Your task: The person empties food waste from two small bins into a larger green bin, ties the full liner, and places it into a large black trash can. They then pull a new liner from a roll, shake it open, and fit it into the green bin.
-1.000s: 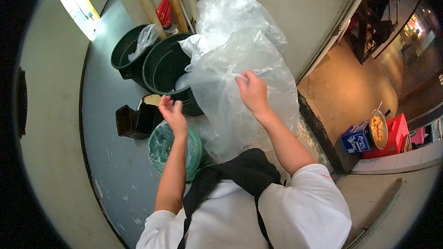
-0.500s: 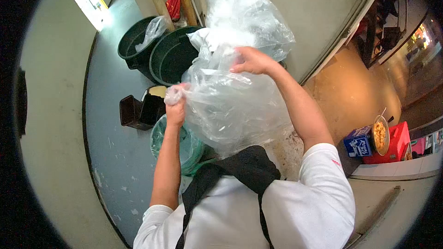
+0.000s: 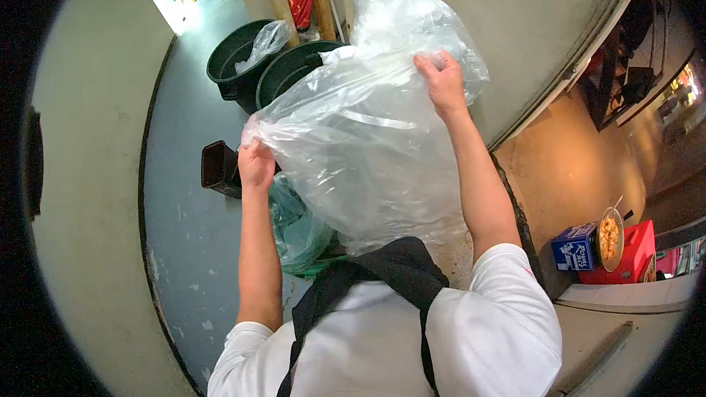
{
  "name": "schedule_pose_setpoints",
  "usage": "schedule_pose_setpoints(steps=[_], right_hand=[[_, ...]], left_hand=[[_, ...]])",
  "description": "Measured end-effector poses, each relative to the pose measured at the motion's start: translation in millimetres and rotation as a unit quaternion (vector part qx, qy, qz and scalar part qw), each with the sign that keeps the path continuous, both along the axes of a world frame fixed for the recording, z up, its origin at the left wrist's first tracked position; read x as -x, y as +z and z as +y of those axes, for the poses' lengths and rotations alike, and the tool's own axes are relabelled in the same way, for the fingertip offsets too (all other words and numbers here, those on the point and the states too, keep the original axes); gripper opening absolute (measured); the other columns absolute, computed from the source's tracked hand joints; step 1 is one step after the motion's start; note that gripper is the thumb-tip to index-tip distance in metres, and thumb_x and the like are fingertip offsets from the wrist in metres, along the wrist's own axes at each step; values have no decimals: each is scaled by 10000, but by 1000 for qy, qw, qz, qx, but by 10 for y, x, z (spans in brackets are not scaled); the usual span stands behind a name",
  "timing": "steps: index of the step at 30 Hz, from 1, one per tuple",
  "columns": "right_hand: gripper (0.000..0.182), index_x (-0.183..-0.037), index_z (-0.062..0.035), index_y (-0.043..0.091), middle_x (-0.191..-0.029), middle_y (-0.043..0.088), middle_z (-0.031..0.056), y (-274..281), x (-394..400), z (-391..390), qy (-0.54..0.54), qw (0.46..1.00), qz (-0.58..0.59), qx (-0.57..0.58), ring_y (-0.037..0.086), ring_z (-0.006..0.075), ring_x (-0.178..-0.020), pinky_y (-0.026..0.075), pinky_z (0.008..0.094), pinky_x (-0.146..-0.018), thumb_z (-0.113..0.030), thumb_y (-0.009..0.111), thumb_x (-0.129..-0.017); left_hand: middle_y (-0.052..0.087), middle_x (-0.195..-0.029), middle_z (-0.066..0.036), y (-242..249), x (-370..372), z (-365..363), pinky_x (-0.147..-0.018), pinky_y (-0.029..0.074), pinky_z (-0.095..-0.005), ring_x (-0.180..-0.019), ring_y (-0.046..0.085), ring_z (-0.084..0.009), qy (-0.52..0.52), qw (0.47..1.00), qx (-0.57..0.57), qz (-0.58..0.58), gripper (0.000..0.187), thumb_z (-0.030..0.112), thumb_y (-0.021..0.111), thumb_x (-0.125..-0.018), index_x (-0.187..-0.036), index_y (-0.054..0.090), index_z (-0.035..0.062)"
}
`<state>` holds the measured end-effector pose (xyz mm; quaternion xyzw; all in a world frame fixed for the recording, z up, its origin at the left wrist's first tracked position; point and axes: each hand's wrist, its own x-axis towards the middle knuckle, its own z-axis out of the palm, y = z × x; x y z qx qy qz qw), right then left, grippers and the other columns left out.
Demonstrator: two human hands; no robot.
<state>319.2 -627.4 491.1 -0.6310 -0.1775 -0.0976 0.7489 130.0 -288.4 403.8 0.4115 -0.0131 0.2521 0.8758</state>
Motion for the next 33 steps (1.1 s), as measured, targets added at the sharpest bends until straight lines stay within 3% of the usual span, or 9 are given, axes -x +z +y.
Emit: schedule_pose_setpoints(steps=[4,6,8,12,17,22,24,27,33], right_hand=[[128,-925,-4,608,-820,629,18,57,97,163,-191,981,-18,-38,546,90,-759,460,273,-684,-113,654,-878],[134,-891,-7,595,-785,607,10,14,208,388,-189,981,-44,-9,522,85,-731,448,269,-648,-126,657,-881],[158,-866,-9,580,-757,586,3,-103,374,642,-95,991,-88,30,505,81,-708,437,262,-622,-140,668,-879],[186,-849,-3,573,-743,567,10,217,59,148,-257,956,-72,118,496,94,-698,438,286,-630,-162,663,-882],[184,-852,5,580,-749,582,40,348,119,80,-155,973,-142,97,509,117,-699,443,296,-645,-161,655,-883],[260,-857,18,580,-768,607,69,212,312,881,-118,987,-112,5,536,157,-716,464,347,-669,-231,638,-903],[339,-904,23,603,-789,627,80,243,606,1144,-25,987,54,150,547,164,-750,464,338,-703,-313,588,-935],[515,-1114,-5,605,-915,650,72,246,780,1274,367,922,-28,120,573,163,-865,453,303,-770,-480,578,-919],[551,-1230,-23,520,-1080,628,71,277,875,836,173,955,-218,106,570,166,-1003,461,312,-811,-392,674,-850]], left_hand=[[322,-1467,-141,39,248,-241,-1061,305,-415,-1282,399,-242,-56,985,106,-123,858,216,579,-884,-1530,16,156],[259,-1469,-116,39,36,-708,-1074,286,-352,-1320,309,-236,71,994,-67,46,1064,163,690,-811,-1510,-111,118],[307,-1448,-112,9,-176,-993,-1059,320,-328,-1288,351,-193,168,932,-275,168,1087,20,744,-751,-1502,-41,50],[573,-1204,-89,-248,-172,-407,-963,428,-309,-1064,557,-166,102,979,-162,77,703,-91,728,-729,-1345,394,-20],[568,-1211,-94,-271,-36,-37,-933,470,-319,-1039,573,-163,58,967,-230,93,513,90,666,-857,-1307,439,-8],[218,-1510,-192,114,-446,-902,-1152,199,-409,-1396,255,-308,-30,944,-326,-37,1455,444,923,-456,-1491,-37,92],[316,-1458,-184,208,-479,-1226,-1110,275,-392,-1336,354,-286,58,931,-359,-40,1221,319,891,-575,-1475,108,59],[601,-1142,-119,45,-584,-1061,-905,445,-352,-1036,583,-218,179,922,-342,-25,520,116,722,-765,-1223,506,-4],[580,-1218,-113,172,-453,-538,-944,430,-347,-1047,582,-250,281,947,-135,71,326,52,546,-881,-1197,532,-27]])
